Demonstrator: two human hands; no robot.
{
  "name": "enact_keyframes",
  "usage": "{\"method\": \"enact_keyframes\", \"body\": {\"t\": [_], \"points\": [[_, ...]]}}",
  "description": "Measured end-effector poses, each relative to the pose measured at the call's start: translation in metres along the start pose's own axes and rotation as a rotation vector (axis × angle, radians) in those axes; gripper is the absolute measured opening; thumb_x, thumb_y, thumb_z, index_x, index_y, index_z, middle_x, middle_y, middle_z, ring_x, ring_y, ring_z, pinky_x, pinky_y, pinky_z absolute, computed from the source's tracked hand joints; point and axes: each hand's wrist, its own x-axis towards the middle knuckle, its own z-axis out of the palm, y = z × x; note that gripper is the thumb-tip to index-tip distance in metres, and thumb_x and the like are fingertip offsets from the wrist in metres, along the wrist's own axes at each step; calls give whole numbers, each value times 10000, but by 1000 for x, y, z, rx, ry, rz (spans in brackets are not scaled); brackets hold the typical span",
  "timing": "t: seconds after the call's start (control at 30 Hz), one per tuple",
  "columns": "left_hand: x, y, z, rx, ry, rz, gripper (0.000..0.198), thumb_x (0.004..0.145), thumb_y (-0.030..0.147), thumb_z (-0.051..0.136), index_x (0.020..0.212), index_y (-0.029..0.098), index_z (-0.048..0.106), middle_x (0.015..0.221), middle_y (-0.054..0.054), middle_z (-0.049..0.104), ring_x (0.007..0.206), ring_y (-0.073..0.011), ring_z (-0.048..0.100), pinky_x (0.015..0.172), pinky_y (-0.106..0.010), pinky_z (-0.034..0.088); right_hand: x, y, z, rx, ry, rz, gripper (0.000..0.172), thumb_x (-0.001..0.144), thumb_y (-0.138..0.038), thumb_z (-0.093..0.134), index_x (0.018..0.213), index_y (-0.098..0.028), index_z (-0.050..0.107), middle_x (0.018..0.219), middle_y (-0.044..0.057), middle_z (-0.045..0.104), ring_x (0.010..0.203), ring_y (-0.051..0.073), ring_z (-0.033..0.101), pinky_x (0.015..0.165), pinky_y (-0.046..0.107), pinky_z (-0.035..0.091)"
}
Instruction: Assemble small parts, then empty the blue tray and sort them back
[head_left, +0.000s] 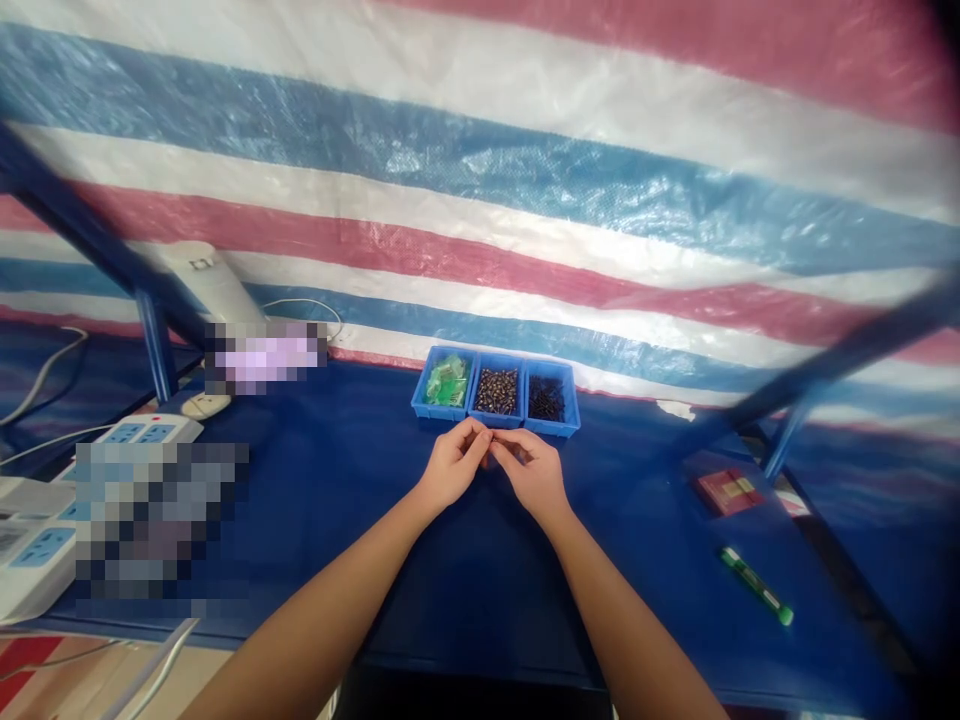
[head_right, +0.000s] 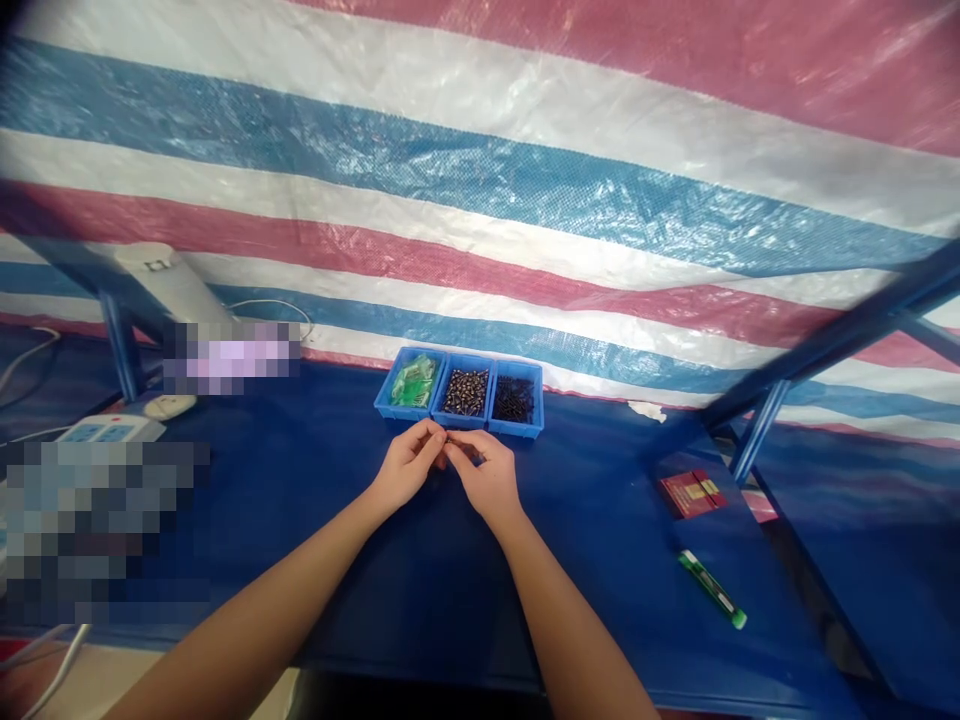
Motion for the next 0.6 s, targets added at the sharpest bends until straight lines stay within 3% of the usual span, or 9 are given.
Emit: {"method": "enact_keyframes", "body": {"t": [0.1,0.33,0.6], "points": [[-2,0,2,-31,17,6,302,939,443,482,821,172,542,608,26,566,561,-106,528,575,-217,407,0,-3,-1,4,-8,-27,169,839,-301,655,967,-240,747,925,41,725,784,185,673,722,313,561],[-3,-4,3,62,56,3,441,949,456,451,620,165,494,529,28,506,516,-100,483,543,-226,375,-2,-4,1,22,-38,-19,190,850,-285,641,1005,-238,739,947,49,725,802,193,682,744,331,577],[-4,-1,3,49,73,10,400,935,484,466,697,170,538,566,27,543,538,-107,503,552,-224,388,-1,0,2,62,-41,-13,201,833,-307,659,1004,-242,743,984,58,720,812,198,689,732,332,591]]}}
